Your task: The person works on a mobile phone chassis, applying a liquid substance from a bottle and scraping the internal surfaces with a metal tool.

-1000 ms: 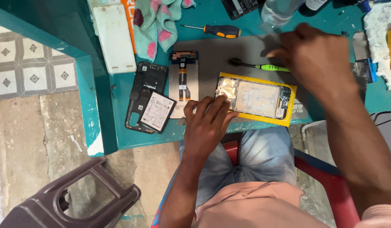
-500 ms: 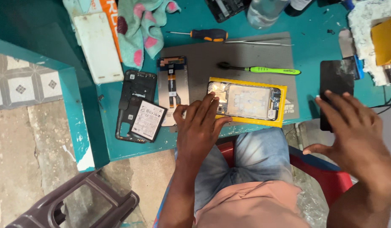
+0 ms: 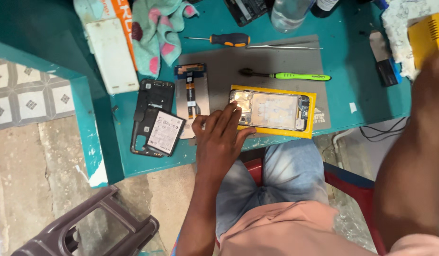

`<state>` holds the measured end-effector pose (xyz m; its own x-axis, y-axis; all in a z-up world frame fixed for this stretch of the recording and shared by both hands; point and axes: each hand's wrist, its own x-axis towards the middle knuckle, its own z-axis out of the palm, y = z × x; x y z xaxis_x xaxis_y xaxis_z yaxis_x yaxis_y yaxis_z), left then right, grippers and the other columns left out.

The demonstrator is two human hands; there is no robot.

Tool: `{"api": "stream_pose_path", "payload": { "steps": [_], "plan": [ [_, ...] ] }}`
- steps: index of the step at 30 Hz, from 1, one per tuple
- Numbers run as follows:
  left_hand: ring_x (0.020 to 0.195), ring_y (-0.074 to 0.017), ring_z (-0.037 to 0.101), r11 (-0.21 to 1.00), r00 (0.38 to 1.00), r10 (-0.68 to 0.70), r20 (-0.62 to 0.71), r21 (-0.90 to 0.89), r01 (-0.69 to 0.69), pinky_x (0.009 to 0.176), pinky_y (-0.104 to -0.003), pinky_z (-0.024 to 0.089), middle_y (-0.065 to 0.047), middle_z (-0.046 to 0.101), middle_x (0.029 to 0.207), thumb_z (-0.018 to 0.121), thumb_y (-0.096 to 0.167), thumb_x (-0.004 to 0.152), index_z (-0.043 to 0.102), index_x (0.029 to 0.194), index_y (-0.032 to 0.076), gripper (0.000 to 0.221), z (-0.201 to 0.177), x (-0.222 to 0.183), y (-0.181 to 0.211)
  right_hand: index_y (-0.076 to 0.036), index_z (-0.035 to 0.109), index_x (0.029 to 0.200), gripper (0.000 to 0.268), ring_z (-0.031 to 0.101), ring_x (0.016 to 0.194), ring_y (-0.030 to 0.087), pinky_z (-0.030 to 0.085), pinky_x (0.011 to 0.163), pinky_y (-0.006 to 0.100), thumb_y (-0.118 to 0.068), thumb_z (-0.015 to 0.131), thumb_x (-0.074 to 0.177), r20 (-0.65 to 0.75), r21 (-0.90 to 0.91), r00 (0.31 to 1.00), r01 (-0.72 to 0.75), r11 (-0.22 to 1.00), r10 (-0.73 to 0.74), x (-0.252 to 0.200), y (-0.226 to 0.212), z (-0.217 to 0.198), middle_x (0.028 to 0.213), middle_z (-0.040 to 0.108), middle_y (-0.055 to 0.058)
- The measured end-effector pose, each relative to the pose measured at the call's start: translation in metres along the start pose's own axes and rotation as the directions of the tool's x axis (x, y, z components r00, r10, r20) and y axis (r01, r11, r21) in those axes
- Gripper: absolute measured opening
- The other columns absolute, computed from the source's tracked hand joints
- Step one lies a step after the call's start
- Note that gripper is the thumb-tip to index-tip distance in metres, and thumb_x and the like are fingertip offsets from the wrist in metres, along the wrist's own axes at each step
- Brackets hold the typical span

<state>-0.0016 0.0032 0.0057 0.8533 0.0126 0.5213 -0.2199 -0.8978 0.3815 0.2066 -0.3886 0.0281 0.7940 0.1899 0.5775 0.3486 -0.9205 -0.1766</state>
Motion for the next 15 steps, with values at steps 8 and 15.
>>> {"api": "stream_pose_path", "payload": {
  "steps": [8,15],
  "plan": [
    [0.117,-0.0209,0.060,1.000,1.000,-0.006,-0.003,-0.006,0.006,0.105,-0.048,0.037,-0.003,0.066,0.137,0.081,0.042,0.087,0.069,0.125,0.006,0.054,0.000,0.000,-0.001,0.007,0.064,0.122,0.022,0.072,0.086,0.027,0.057,0.071,0.034,0.014,0.056,0.103,-0.063,0.088,0.985,0.168,0.982,-0.162,0.036,-0.040,0.036,0.102,0.072,0.021],
    [0.126,-0.0235,0.053,0.996,0.989,-0.045,0.140,0.079,0.034,0.105,-0.054,0.032,-0.005,0.053,0.153,0.069,0.054,0.091,0.059,0.140,0.005,0.070,0.000,0.003,0.000,-0.003,0.072,0.119,0.019,0.070,0.108,0.030,0.056,0.094,0.037,-0.007,0.079,0.101,0.097,0.425,0.914,0.320,0.846,-0.395,-0.009,-0.189,-0.028,0.118,0.072,0.011]
  ]
}}
